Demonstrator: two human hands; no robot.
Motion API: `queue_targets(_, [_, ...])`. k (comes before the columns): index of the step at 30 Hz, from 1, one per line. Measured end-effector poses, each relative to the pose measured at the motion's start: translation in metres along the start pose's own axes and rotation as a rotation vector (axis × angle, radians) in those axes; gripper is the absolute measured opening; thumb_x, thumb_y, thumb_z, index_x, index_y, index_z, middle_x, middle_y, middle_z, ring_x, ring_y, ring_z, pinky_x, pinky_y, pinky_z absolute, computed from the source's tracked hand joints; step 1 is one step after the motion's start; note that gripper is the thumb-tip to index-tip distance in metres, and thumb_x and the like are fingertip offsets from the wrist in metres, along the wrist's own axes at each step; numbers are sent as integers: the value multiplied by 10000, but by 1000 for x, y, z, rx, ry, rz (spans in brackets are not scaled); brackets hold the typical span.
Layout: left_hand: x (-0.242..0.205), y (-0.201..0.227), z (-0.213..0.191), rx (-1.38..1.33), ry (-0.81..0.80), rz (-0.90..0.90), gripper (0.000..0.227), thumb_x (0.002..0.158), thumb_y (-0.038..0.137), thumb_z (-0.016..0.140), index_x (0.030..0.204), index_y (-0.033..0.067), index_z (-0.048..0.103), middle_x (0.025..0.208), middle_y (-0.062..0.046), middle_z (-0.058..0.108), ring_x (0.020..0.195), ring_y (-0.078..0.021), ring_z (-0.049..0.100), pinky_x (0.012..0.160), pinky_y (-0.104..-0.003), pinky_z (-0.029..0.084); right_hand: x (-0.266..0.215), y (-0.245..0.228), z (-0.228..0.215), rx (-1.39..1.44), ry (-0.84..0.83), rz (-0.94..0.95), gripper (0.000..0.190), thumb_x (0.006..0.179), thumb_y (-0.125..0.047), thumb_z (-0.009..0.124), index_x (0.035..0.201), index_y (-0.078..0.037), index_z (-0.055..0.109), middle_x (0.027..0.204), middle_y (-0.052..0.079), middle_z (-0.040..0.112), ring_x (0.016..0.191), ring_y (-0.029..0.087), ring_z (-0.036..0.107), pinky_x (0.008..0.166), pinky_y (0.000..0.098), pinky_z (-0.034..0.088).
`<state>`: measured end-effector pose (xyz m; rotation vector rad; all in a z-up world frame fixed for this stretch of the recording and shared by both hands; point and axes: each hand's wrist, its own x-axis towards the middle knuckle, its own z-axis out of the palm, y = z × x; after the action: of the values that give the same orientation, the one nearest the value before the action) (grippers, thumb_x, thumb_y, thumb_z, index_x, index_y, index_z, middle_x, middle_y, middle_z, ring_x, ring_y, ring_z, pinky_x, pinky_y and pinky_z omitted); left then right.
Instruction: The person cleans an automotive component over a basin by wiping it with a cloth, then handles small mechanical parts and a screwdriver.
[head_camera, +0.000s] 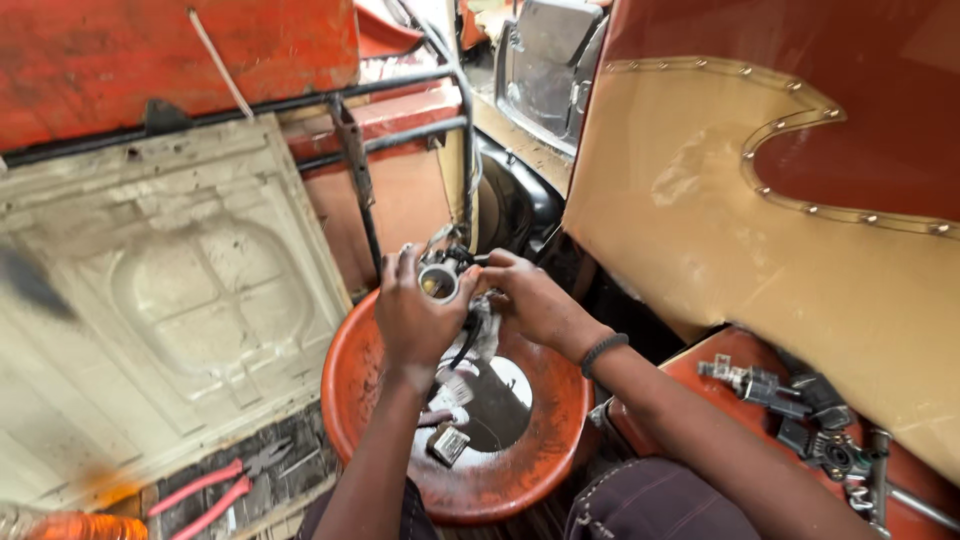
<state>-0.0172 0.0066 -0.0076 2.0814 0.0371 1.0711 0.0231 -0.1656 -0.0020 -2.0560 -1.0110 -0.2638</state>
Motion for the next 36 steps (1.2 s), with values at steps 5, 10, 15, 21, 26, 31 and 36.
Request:
queue_targets(5, [12, -19, -3, 38, -36, 50, 614, 749, 450, 903, 1112, 14, 667, 1050, -177, 642, 936, -367, 680, 786, -470, 550, 3, 29, -37, 33, -166, -26, 317, 707, 115, 719, 1005, 5, 707, 963, 87, 643, 887, 210, 671, 725, 330, 594])
queue_targets(10, [23, -45, -11, -411, -143, -165, 517, 722, 266, 931, 1063, -24, 670, 948, -134, 672, 844, -254, 653, 745, -377, 531, 4, 79, -26, 875, 317, 467, 114, 956, 8, 600, 1023, -25, 686, 976, 75, 731, 889, 168, 707, 854, 328, 622])
queue_targets(15, [21, -47, -15, -933, -403, -516, 360, 742, 89, 841, 1057, 18, 683, 887, -33, 713, 801, -120, 680, 748, -252, 541, -1, 103, -8, 1138, 545, 739, 91, 944, -46, 625, 1024, -55, 667, 936, 63, 733, 847, 169, 720, 805, 339, 630])
queue_targets(21, [23, -42, -30, -1136, -492, -736, 435, 727, 96, 809, 1129, 70, 645, 888, -15, 700, 786, -119, 685, 692, -281, 552, -10, 91, 9, 771, 699, 736, 140, 1044, -135, 567, 1004, -32, 653, 816, 76, 685, 665, 202, 650, 588, 374, 557])
queue_targets(26, [14, -63, 6, -1009, -313, -538, 493, 715, 73, 858, 1165, 29, 660, 946, -50, 730, 837, -151, 701, 755, -277, 577, -6, 83, -13, 873, 890, 662, 192, 1010, -52, 428, 1013, -81, 617, 812, 59, 694, 666, 190, 663, 545, 374, 584])
queue_targets(31, [27, -102, 14, -1157, 34, -1219, 408, 675, 167, 789, 1043, 65, 645, 889, -87, 718, 733, -217, 702, 633, -396, 594, -8, 107, -32, 1036, 977, 758, 295, 1023, -118, 349, 1037, -109, 643, 850, 44, 714, 725, 171, 710, 637, 388, 647])
queue_targets(36, [29, -88, -10, -1191, -321, -968, 381, 778, 268, 844, 1066, 69, 693, 851, -80, 687, 599, -191, 590, 421, -356, 386, -9, 110, -43, 893, 965, 612, 230, 1036, -90, 446, 1086, -124, 668, 910, 27, 717, 771, 173, 690, 673, 339, 577])
